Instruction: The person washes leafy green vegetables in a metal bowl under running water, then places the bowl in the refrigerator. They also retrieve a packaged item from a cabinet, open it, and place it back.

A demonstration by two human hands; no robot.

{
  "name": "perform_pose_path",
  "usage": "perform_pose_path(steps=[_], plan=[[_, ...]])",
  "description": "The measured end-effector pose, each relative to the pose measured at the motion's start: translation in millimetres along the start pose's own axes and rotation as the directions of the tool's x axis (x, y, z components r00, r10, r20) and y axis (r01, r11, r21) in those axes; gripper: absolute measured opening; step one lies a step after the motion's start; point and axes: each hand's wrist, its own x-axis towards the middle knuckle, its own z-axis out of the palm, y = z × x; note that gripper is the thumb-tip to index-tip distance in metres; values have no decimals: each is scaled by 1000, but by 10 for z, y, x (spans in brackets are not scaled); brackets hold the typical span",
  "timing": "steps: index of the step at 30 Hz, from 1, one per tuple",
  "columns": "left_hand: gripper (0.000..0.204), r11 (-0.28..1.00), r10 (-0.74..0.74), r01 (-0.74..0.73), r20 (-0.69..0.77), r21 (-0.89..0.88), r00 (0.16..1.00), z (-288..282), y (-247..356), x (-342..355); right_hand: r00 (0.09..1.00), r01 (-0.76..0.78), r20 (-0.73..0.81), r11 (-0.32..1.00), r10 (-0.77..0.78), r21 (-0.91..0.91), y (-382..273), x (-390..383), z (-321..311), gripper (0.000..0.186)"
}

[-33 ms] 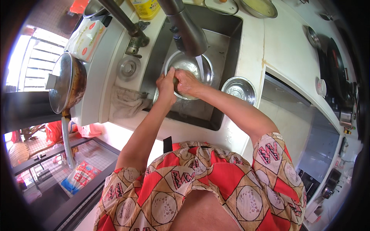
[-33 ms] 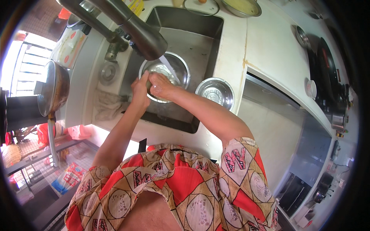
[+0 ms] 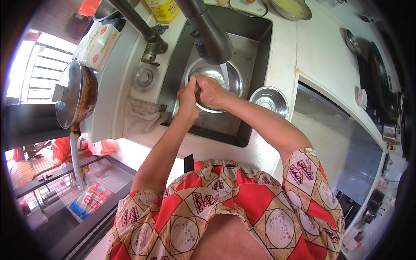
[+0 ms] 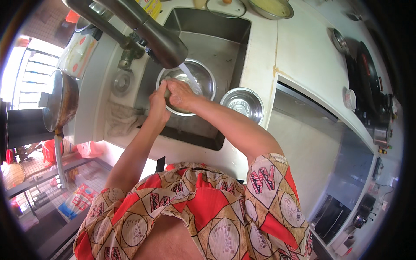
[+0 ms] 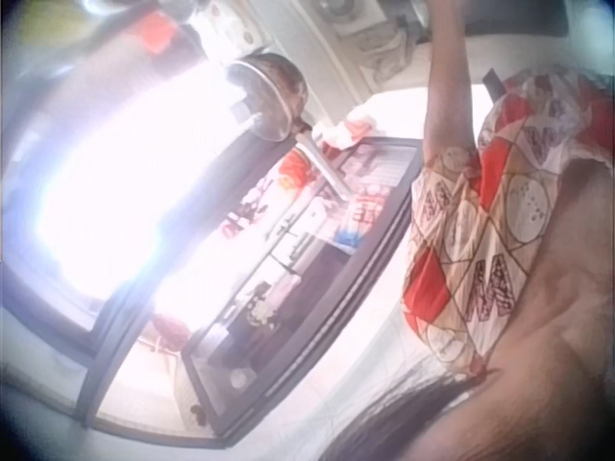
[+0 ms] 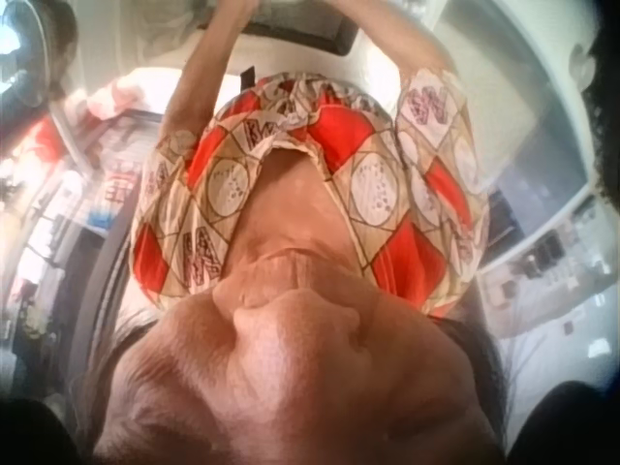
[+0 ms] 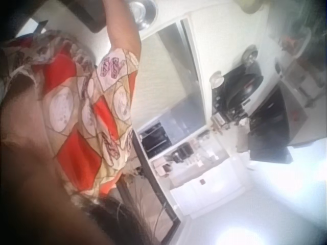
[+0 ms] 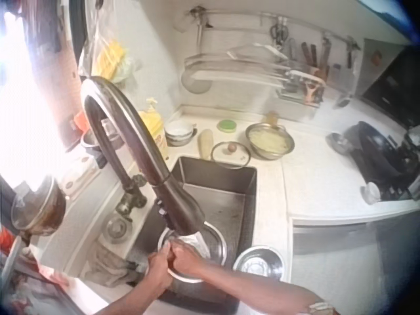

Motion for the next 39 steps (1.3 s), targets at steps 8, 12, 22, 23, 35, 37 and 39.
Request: perform_pose_path(steps=[8,12,22,23,35,37,39], plan=[[36,999,3,0,83,-44,997,-131,-127,-50,993,-43,-117,855,-21,-517,217,235,-325,19],[42,995,23,-7,161,-103,987,-191,-202,54,917,-398,-100,877,386,-268,163,160,-158,17],[41,987,19,21,245,-158,969,-331,-15,247,736,139,653,904,179,-404,-317,-154,-349,13],[38,990,31,0,214,-143,976,-319,-5,236,705,159,654,837,274,-523,-257,-151,-447,15],[24,984,165,-168,47,64,985,-230,136,212,735,118,654,916,179,-383,-153,-15,-215,19],[15,968,214,-216,25,128,976,-251,168,205,645,305,734,808,214,-504,-46,-102,-390,17],[18,927,233,-242,66,286,970,-248,190,180,717,507,689,603,100,-616,176,-61,-516,14]])
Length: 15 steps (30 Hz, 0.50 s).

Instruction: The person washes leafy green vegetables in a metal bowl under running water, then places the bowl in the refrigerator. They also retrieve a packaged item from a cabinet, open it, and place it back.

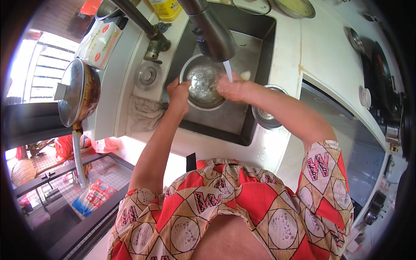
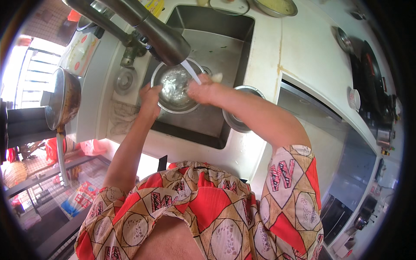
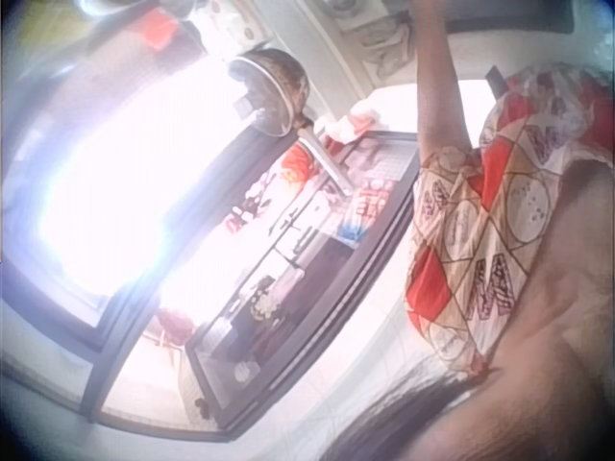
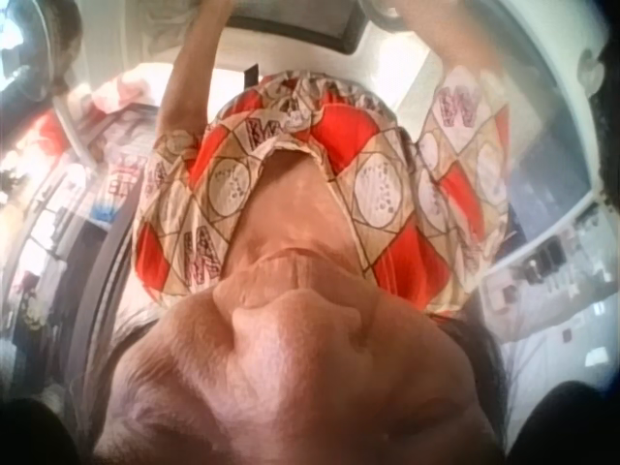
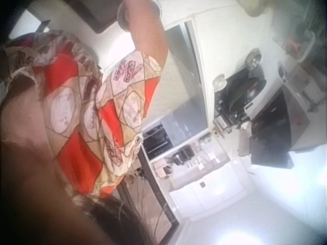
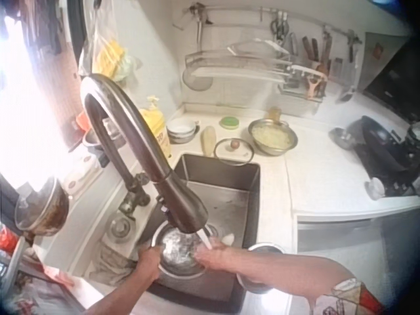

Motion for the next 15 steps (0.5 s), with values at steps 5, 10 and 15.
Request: perform_pose_path(steps=[5,10,15], plan=[[40,995,53,-57,48,77,997,104,66,-20,836,82,-457,755,303,651,460,301,328,16],[45,972,204,-217,-138,-85,969,238,101,71,696,-295,162,73,700,953,-74,307,239,26],[52,967,-43,-11,-207,-253,977,399,-51,12,898,-315,-107,793,427,521,-580,107,-238,20]])
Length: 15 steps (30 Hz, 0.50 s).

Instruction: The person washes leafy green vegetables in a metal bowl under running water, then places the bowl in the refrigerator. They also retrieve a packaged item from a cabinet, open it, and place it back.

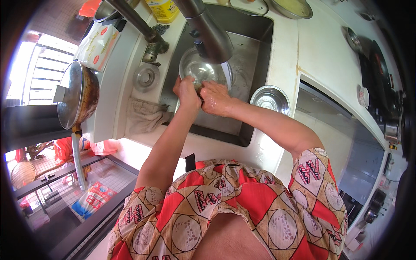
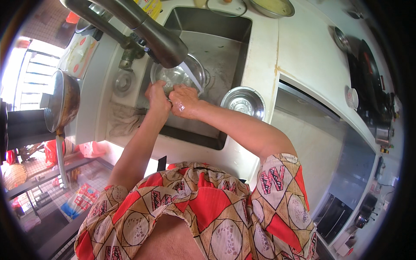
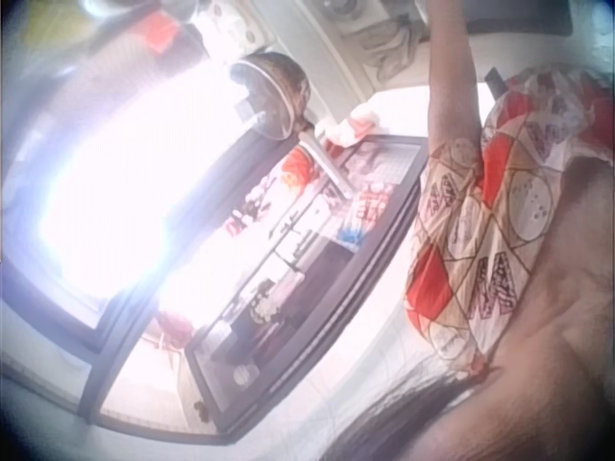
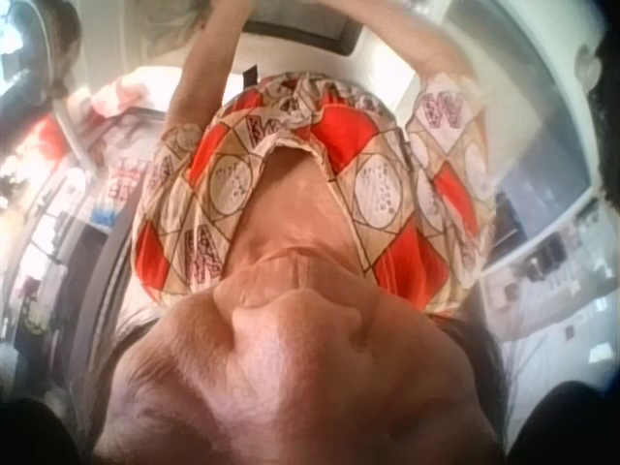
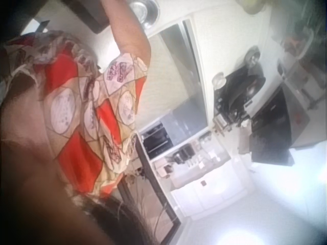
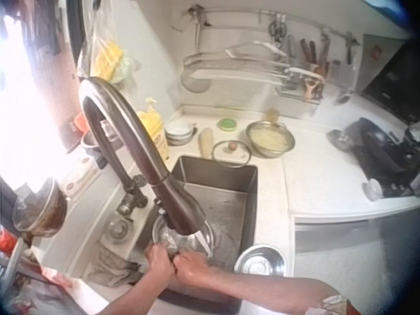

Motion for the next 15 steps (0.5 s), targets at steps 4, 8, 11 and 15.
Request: perform_pose_path(steps=[4,8,11,15], plan=[[47,870,142,-109,-34,481,989,-52,-56,18,978,-89,199,989,64,117,103,123,-279,18],[30,664,156,-546,619,511,769,-291,131,151,1000,-6,-8,912,10,411,426,91,-515,25],[38,548,-110,-499,649,671,753,-395,193,157,993,90,50,963,-106,252,619,150,-712,28],[32,737,-260,-29,323,675,910,-364,124,157,967,-25,-179,773,179,633,530,189,-585,16]])
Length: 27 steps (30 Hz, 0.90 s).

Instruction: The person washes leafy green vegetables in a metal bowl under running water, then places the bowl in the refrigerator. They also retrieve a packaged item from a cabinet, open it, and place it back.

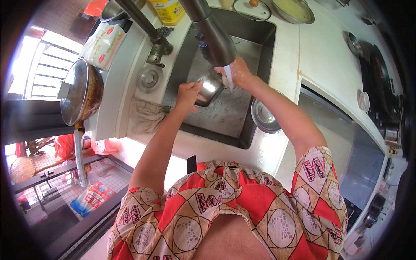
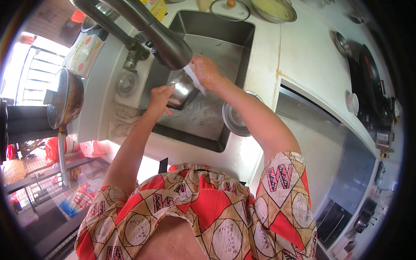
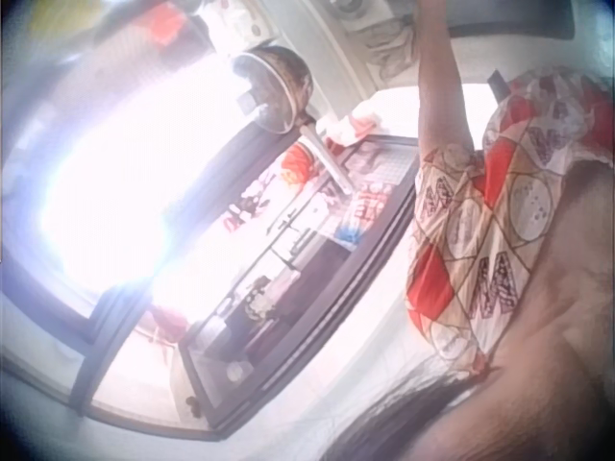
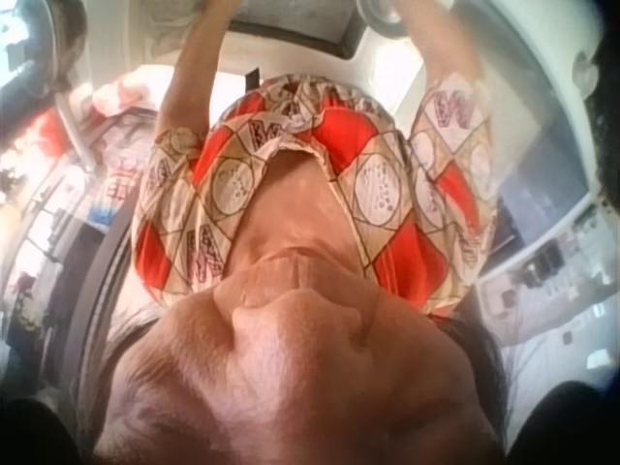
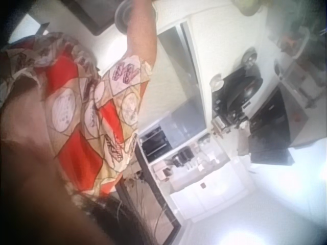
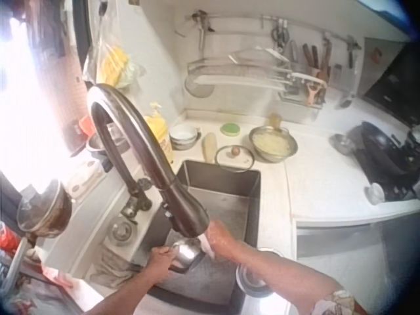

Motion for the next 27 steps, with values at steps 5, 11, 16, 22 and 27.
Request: perform_pose_path(steps=[5,11,16,22,27], plan=[[36,671,-46,79,65,-737,997,124,-78,72,784,613,298,601,-545,-513,75,-346,555,14],[54,714,-133,119,34,-690,991,146,41,-151,611,755,230,470,-758,-456,98,-74,510,21],[53,862,-87,93,36,-498,996,35,127,-312,991,132,34,988,-130,-78,174,329,196,23],[37,579,-83,203,191,-789,978,-23,-11,-180,954,-158,-290,947,73,-281,179,177,-53,20],[32,375,-201,192,122,-907,972,245,94,-42,900,44,-359,873,-246,-486,-126,-267,376,22]])
